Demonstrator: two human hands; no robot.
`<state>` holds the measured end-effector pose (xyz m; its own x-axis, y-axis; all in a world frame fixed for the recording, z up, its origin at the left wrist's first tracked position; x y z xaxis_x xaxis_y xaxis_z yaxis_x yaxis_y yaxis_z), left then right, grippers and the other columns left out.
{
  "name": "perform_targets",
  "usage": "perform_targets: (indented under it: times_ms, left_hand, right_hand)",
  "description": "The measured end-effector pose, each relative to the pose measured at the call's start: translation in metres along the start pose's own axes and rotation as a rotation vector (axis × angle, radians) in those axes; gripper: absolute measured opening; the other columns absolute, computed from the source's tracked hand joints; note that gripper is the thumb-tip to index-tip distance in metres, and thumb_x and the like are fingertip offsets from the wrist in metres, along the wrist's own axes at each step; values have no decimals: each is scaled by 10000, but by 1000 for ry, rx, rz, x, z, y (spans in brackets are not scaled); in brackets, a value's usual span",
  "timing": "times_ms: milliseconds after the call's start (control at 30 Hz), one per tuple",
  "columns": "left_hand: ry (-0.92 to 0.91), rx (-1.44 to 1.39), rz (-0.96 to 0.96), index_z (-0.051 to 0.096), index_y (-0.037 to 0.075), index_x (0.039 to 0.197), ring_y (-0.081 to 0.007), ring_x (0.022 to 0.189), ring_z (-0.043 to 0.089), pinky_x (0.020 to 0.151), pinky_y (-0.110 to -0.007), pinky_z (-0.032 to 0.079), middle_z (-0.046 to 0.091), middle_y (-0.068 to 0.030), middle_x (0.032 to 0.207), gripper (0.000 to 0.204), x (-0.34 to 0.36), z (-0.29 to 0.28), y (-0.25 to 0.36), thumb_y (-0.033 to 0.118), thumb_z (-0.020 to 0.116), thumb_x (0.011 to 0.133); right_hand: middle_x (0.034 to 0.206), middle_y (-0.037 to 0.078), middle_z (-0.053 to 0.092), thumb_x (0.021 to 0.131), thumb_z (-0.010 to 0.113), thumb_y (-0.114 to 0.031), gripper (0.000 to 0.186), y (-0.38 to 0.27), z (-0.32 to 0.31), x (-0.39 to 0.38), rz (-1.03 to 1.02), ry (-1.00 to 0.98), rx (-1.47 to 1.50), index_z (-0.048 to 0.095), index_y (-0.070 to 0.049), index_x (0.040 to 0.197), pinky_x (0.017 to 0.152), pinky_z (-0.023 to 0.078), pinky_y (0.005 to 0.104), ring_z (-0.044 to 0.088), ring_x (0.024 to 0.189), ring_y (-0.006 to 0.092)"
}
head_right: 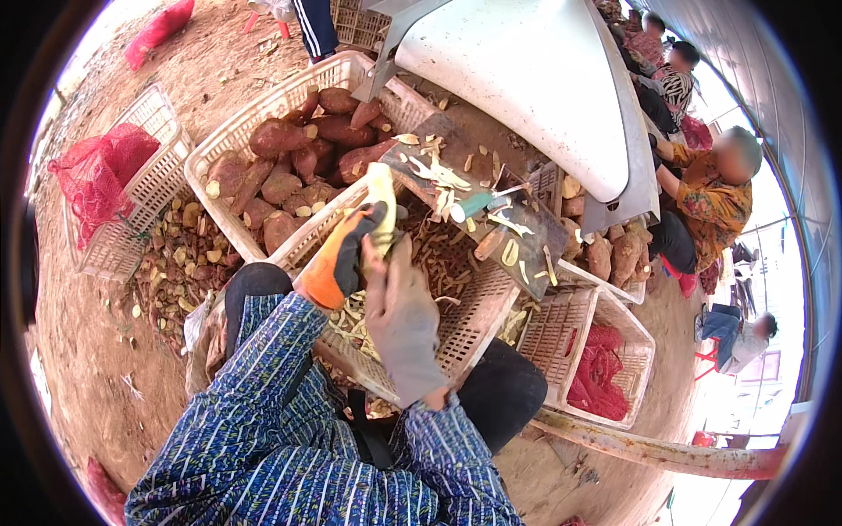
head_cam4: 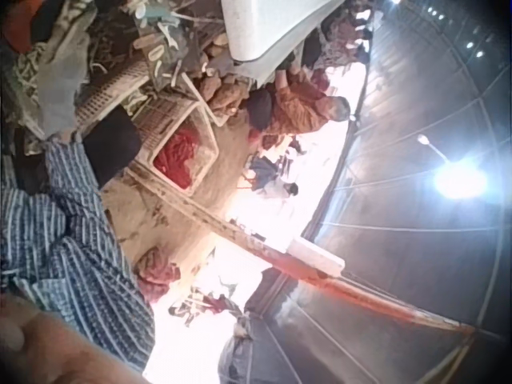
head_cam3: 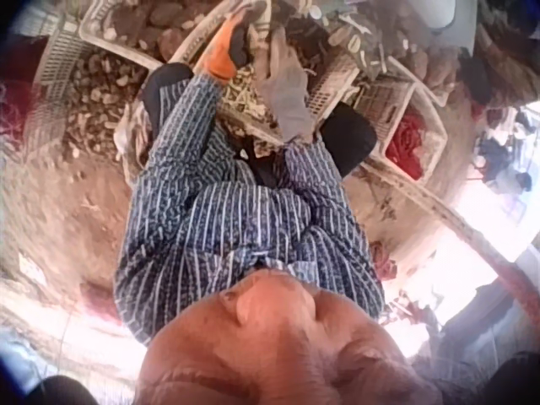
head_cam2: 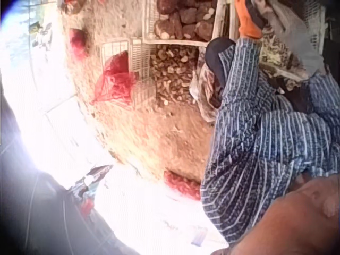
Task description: The person peels multiple sweet potatoes using a handheld peeler, holding each potato in one hand and removing the skin in long strips. The peeled potatoes are placed into a nearby basket, and the peels accumulate in a separate container.
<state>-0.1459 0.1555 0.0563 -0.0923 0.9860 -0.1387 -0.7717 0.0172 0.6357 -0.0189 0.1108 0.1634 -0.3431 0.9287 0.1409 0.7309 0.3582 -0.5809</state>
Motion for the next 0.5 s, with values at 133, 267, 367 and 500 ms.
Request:
perform_targets:
  times_ms: [133,267,367,500]
  left_hand:
    - [255,-196,24,620,93,1109,-178,693,654,555,-303,537,652,-56,817,371,5,13,25,416,674,933]
    - [83,-167,-84,553,28,1280,-275,884,694,780,-423,585,683,-161,1005,509,5,3,17,445,583,990]
    - [8,-170,-15,518,32,1304,-271,879,702,730,-381,601,695,-188,1028,433,0,9,7,352,562,1014]
    - [113,-286,29,563,47,1232,-236,793,686,685,-343,592,683,-129,923,378,2,3,20,323,628,981]
  right_hand:
    - [1062,328,648,1015,519,-261,517,23,31,-75,-139,-184,-70,457,98,1382,744,562,469,680,902,430]
    - [1130,283,641,991,540,-227,504,-5,-2,-35,-306,134,-26,455,61,1397,715,550,455,650,853,427]
    - [983,242,634,994,540,-206,522,-10,-2,-4,-105,7,-118,408,14,1448,673,541,456,650,804,387]
    - [1025,270,640,1005,540,-250,539,20,31,-61,-7,-173,-146,387,-25,1470,673,544,483,657,811,431]
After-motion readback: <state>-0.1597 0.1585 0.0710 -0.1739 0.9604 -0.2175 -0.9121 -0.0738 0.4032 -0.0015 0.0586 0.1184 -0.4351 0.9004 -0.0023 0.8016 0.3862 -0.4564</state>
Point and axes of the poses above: each hand's wrist, its own x-axis towards the middle knuckle, its own z-axis out of the palm, y = z × x, the point moved 4 cm from there along x, towards the middle knuckle
